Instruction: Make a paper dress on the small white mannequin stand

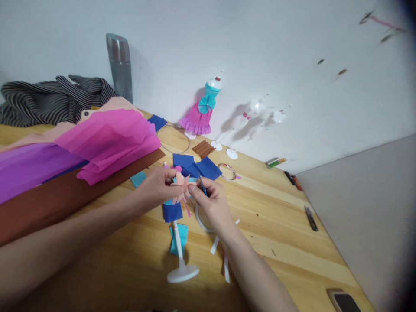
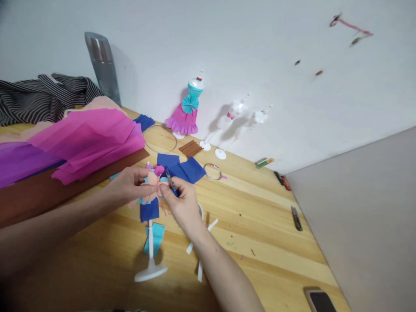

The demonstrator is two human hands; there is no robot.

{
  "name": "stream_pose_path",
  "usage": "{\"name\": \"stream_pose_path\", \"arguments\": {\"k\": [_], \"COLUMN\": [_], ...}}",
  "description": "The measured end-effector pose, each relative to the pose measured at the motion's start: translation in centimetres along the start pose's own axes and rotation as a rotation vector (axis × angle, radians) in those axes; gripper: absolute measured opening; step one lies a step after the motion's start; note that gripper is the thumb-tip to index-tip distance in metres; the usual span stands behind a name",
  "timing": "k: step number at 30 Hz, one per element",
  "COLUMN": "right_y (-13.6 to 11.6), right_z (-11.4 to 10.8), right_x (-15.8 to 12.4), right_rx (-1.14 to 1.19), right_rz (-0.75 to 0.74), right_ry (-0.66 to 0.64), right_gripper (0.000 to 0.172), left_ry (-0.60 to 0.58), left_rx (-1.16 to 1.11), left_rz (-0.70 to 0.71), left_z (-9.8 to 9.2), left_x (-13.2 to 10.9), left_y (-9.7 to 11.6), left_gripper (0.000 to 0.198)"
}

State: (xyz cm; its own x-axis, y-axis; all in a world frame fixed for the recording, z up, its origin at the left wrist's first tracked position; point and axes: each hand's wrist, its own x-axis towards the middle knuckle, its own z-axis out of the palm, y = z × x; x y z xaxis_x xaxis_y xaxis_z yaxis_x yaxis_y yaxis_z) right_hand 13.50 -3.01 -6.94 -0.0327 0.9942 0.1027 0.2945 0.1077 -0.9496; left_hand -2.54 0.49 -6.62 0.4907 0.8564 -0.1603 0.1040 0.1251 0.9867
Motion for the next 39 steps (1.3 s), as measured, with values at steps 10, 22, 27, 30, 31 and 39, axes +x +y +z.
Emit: {"name": "stream_pose_path", "arguments": {"k": [10,22,27,30,31,39], "right_y": [-0.3,-1.6,-2.9,-3.4,-3.5,-3.8], "right_z": [0.1,-0.7,-2.7,-3.9,-4.3,-6.1], "right_x": [-0.3,-0.4,-0.5,-0.5,-0.4,1.2], "right_rx": [-0.012,-0.071,-0.365,-0.551,-0.579,-0.625], "right_rz": [0.0,-0.053,-0.145,-0.07,-0.052,-0.122], "right_ry": [-0.018,0.018,-0.194,-0.406,-0.425,-0.327], "right_gripper": [0.027,0.024,0.033,0.037,0.037,0.042], "left_ry": [0.033,0.059,0.155,0.188,0.193,-0.263], "left_rx": [-0.083,-0.026,-0.045,-0.071,-0.071,0.193], "left_rz": [0.04,0.151,0.202,0.22,0.221,-0.039], "left_z": [0.0,-0.8,-1.9,-2.5,-2.5,-3.3], "left_x": [0.1,-0.2,0.0,0.3,0.4,0.0], "left_y": [0.1,1.1,2.3,2.6,2.5,1.9], "left_gripper": [0.011,0.014,0.017,0.015,0.015,0.017]}}
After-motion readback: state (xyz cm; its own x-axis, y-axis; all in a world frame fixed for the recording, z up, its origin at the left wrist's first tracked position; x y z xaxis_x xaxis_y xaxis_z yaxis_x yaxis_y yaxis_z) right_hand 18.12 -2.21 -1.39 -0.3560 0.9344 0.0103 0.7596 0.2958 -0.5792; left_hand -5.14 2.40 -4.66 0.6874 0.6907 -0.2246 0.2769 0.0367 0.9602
